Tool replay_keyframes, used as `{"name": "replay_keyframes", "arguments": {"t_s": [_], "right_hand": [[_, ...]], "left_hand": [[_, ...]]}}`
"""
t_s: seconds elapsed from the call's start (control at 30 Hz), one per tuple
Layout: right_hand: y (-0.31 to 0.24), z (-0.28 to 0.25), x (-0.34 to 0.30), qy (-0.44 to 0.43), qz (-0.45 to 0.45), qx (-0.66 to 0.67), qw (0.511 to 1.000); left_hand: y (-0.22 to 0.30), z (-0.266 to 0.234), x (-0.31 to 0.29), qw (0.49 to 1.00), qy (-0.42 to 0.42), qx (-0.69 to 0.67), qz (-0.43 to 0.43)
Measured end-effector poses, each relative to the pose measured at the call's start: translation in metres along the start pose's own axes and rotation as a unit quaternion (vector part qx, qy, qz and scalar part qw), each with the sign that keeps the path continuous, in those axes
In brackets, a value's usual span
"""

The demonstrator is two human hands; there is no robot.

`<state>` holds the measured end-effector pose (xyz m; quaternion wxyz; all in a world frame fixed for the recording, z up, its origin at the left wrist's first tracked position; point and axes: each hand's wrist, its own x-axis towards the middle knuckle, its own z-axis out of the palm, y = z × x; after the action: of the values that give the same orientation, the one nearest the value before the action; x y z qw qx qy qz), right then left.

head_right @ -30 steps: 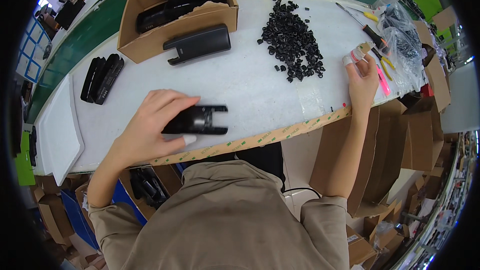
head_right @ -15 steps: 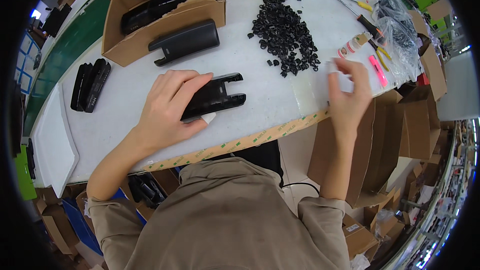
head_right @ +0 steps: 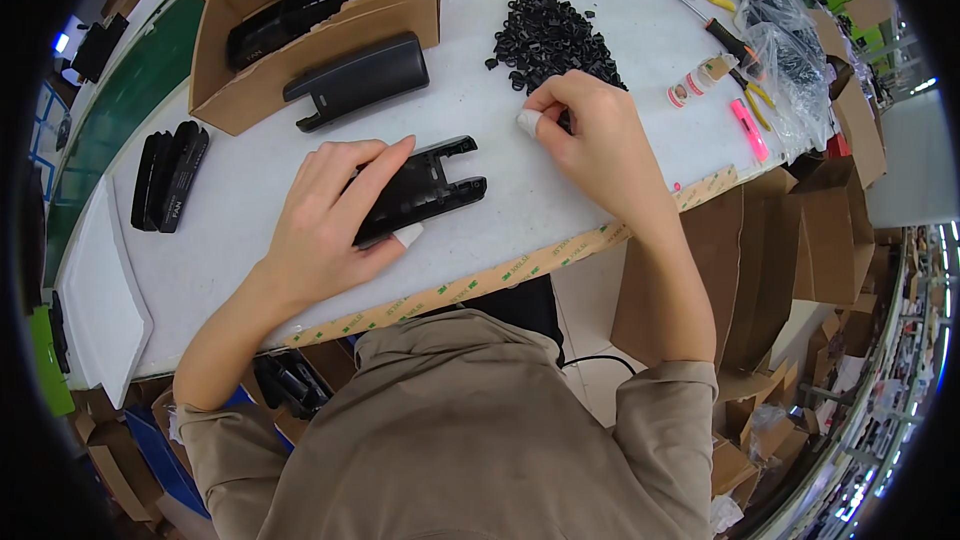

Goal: Applying glue and attaching small components to the plastic housing of handheld fans.

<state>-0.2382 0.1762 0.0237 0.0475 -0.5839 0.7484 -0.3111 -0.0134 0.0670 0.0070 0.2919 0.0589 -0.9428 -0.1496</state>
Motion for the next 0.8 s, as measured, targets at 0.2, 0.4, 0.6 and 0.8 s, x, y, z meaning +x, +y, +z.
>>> {"name": "replay_keyframes", "arguments": {"t_s": [0.2, 0.4, 0.6, 0.8], "right_hand": [[-0.013, -0.003, -0.014, -0.175, 0.129, 0.200, 0.955], [-0.016, -0.007, 0.001, -0.208, 0.144, 0.106, 0.962], [-0.006, -0.014, 0.000, -0.200, 0.112, 0.209, 0.951], [-0.007, -0.024, 0.006, -0.204, -0.127, 0.030, 0.970]], "left_hand": [[0.003, -0.001, -0.001, 0.999, -0.018, 0.003, -0.051], [0.002, -0.001, 0.000, 0.997, -0.031, -0.008, -0.067], [0.001, -0.001, -0.003, 0.997, -0.029, -0.014, -0.072], [0.001, -0.002, -0.002, 0.995, -0.037, -0.043, -0.081]]}}
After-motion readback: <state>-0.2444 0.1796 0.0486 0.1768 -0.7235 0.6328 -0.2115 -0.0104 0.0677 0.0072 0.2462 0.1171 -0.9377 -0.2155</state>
